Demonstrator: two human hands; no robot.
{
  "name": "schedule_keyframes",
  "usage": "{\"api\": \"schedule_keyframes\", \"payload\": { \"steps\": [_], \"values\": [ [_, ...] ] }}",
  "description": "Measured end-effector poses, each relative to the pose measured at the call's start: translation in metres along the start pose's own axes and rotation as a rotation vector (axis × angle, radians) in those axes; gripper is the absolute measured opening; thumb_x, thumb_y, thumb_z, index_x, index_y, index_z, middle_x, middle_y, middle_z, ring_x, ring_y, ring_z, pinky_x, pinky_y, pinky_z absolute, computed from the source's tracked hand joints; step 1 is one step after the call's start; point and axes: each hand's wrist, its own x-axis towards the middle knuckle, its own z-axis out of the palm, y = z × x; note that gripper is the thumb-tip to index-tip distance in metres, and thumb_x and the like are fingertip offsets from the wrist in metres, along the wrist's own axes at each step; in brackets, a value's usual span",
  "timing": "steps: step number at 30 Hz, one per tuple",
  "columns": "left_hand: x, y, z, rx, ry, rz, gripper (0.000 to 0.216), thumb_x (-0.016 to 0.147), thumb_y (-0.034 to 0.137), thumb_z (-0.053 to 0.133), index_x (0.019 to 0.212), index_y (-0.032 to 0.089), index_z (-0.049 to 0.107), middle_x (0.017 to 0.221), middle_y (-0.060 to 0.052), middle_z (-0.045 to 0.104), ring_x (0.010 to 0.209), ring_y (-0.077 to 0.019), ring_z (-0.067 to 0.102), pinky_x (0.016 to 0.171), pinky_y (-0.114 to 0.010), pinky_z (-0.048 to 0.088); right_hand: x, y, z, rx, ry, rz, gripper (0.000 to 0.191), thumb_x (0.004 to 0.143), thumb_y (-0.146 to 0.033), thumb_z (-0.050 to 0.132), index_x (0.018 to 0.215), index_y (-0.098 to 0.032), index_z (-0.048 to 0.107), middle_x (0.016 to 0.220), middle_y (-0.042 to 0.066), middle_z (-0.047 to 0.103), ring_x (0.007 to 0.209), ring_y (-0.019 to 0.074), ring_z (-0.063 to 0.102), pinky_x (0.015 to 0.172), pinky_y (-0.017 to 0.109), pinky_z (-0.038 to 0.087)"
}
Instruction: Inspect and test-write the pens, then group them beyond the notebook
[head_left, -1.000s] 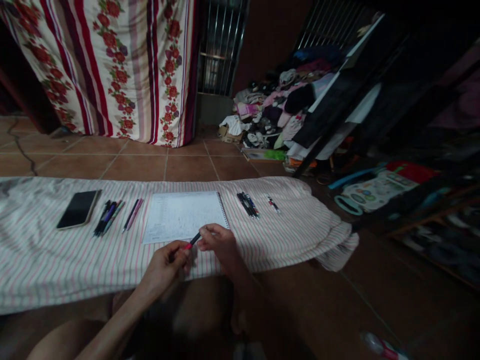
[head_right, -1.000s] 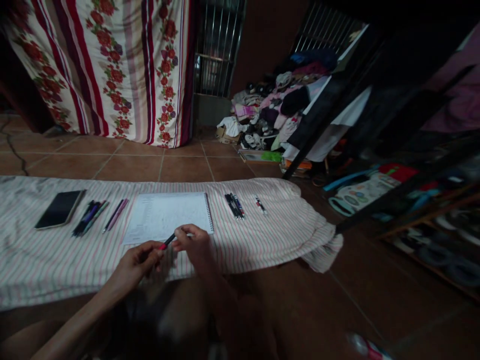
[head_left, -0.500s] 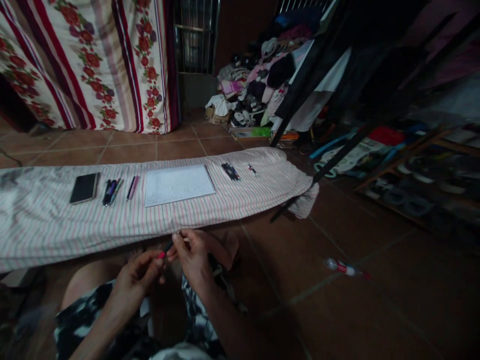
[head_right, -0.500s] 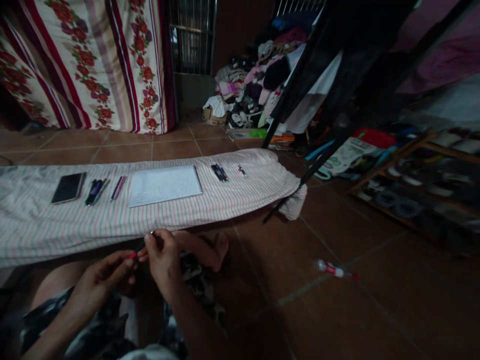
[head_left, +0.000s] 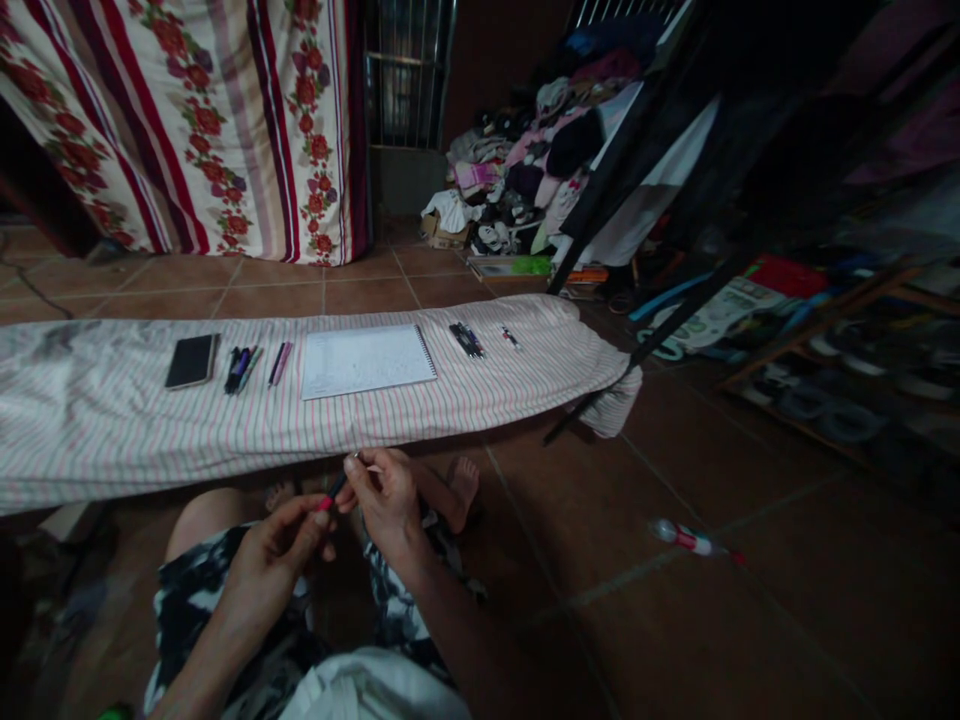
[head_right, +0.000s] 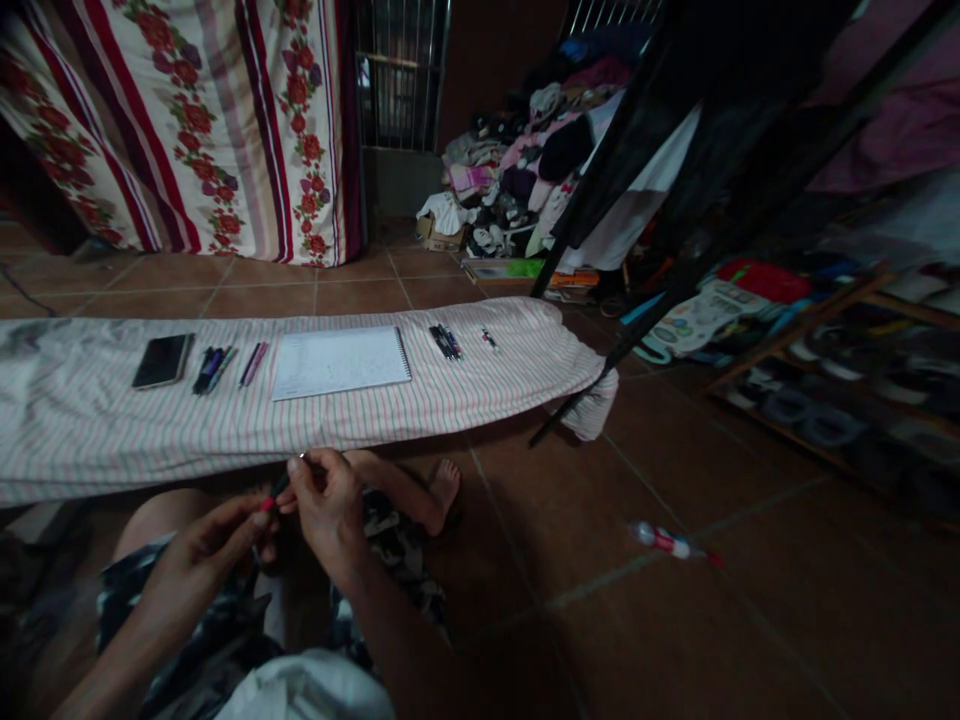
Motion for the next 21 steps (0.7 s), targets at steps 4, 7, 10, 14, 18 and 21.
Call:
{"api": "schedule_keyframes", "payload": {
  "steps": [4,7,10,14,18,21],
  "values": [
    [-0.007,0.006,0.003,-0.042,-0.015,-0.022,0.055,0.062,0.061,0.062,0.092,0.014,0.057,0.052,0.002,0.059,0.047,-0.0117,0.047,0.044,-0.022,0.034,-0.003,-0.005,-0.001,-0.037,0.0,-0.051,0.032,0.075,-0.049,0.056,0.075,-0.017,0.054,0.045,-0.006,0.052,0.038,0.0096,0.053,0.041,0.02,0.046],
    [-0.013,0.01,0.006,-0.068,-0.044,-0.008,0.052,0.063,0.06,0.062,0.088,0.014,0.057,0.052,0.001,0.058,0.047,-0.0116,0.047,0.045,-0.021,0.034,-0.008,-0.008,-0.003,-0.045,-0.008,-0.078,0.03,0.076,-0.048,0.056,0.077,-0.017,0.053,0.045,-0.006,0.053,0.038,0.0091,0.051,0.041,0.02,0.045],
    [-0.021,0.01,0.008,-0.073,-0.03,0.019,0.051,0.065,0.059,0.061,0.088,0.014,0.058,0.051,0.001,0.059,0.045,-0.0104,0.045,0.044,-0.021,0.033,-0.015,-0.009,-0.004,-0.054,-0.029,-0.077,0.03,0.078,-0.046,0.056,0.079,-0.017,0.055,0.049,-0.004,0.055,0.043,0.0093,0.053,0.044,0.02,0.045],
    [-0.03,0.001,0.009,-0.113,-0.001,0.042,0.052,0.066,0.059,0.059,0.091,0.014,0.059,0.049,0.001,0.057,0.042,-0.0097,0.043,0.041,-0.02,0.031,-0.024,-0.011,-0.003,-0.057,-0.019,-0.062,0.032,0.077,-0.048,0.057,0.081,-0.016,0.056,0.049,-0.004,0.055,0.042,0.0086,0.052,0.044,0.019,0.044],
    [-0.036,-0.011,0.009,-0.149,-0.013,0.065,0.054,0.067,0.061,0.059,0.094,0.014,0.06,0.05,0.001,0.058,0.041,-0.0093,0.043,0.04,-0.019,0.031,-0.03,-0.012,0.0,-0.065,-0.046,-0.055,0.037,0.075,-0.052,0.058,0.08,-0.016,0.056,0.047,-0.004,0.054,0.041,0.0081,0.051,0.043,0.019,0.043],
    [-0.038,-0.016,0.008,-0.165,-0.001,0.065,0.055,0.068,0.063,0.057,0.092,0.014,0.061,0.049,0.001,0.057,0.038,-0.0089,0.041,0.038,-0.019,0.031,-0.03,-0.01,0.002,-0.082,-0.068,-0.053,0.039,0.075,-0.054,0.058,0.079,-0.016,0.056,0.046,-0.004,0.054,0.04,0.0083,0.051,0.042,0.019,0.043]
  ]
}}
